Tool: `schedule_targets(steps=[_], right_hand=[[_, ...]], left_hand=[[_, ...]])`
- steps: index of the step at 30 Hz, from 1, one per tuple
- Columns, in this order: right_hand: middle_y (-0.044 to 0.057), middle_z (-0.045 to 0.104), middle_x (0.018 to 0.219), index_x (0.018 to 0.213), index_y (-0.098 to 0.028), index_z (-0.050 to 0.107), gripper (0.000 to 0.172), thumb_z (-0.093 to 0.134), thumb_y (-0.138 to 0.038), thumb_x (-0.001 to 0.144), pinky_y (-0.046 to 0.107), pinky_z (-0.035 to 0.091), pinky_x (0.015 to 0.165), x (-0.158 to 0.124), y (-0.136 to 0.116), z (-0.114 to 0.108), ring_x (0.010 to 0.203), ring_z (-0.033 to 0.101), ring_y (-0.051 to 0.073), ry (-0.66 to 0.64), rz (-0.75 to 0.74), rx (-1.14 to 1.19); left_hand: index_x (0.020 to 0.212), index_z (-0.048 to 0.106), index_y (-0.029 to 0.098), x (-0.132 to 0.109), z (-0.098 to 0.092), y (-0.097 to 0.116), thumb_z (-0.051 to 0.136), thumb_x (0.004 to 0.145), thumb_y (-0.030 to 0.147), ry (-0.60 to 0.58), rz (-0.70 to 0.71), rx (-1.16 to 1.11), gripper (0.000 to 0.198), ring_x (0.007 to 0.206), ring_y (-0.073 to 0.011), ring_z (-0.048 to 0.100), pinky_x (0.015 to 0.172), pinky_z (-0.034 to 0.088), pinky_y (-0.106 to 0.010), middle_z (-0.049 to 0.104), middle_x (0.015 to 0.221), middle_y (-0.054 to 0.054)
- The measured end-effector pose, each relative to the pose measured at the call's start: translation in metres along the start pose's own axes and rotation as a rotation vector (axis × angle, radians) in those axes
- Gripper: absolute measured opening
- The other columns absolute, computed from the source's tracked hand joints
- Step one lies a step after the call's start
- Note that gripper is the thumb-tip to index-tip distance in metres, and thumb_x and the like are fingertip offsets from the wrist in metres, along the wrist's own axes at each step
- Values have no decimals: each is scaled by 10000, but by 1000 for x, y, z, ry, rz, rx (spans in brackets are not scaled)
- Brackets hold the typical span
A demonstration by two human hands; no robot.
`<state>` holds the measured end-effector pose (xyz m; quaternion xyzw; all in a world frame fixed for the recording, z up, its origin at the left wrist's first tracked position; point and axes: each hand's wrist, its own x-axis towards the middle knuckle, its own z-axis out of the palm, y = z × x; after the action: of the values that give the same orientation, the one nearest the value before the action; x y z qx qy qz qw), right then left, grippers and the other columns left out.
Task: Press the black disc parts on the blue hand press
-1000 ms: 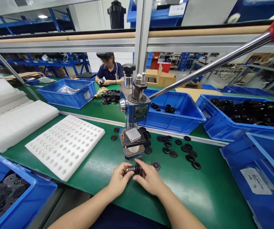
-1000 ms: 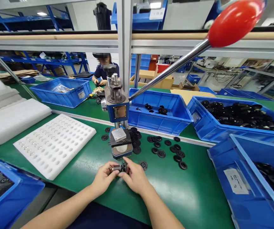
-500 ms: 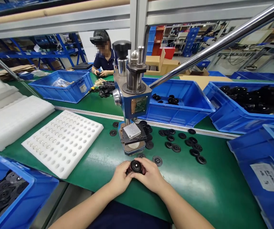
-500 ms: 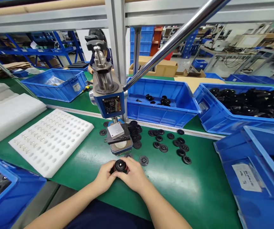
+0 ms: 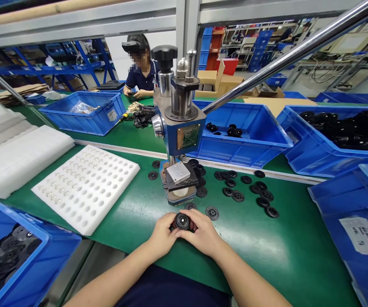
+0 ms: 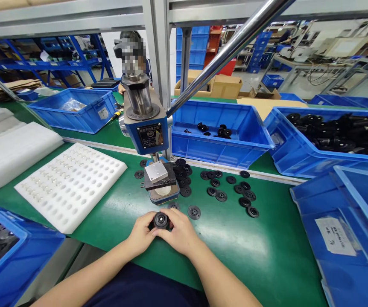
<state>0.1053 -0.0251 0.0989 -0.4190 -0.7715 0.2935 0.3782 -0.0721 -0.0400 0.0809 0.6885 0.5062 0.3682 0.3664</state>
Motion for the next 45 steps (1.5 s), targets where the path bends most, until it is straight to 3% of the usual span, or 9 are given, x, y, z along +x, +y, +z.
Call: schedule_targets(steps=[23,45], right_hand=[[17,598,771,1173,-182,657,511,760,-508,794,268,461,575,0,-1,1,618,530,134,26,-40,20],[15,585,764,1182,-197,642,544,699,-595,815,275,464,586,0,1,1,613,517,132,17,-40,23]], left_hand=[[937,679,179,0,-2,1,621,794,175,0,5,10,154,789,-231,658,739,509,-334,731,865,-68],[939,673,177,0,1,-4,595,768,102,47,67,-44,202,783,-223,671,732,523,-323,737,862,-64]])
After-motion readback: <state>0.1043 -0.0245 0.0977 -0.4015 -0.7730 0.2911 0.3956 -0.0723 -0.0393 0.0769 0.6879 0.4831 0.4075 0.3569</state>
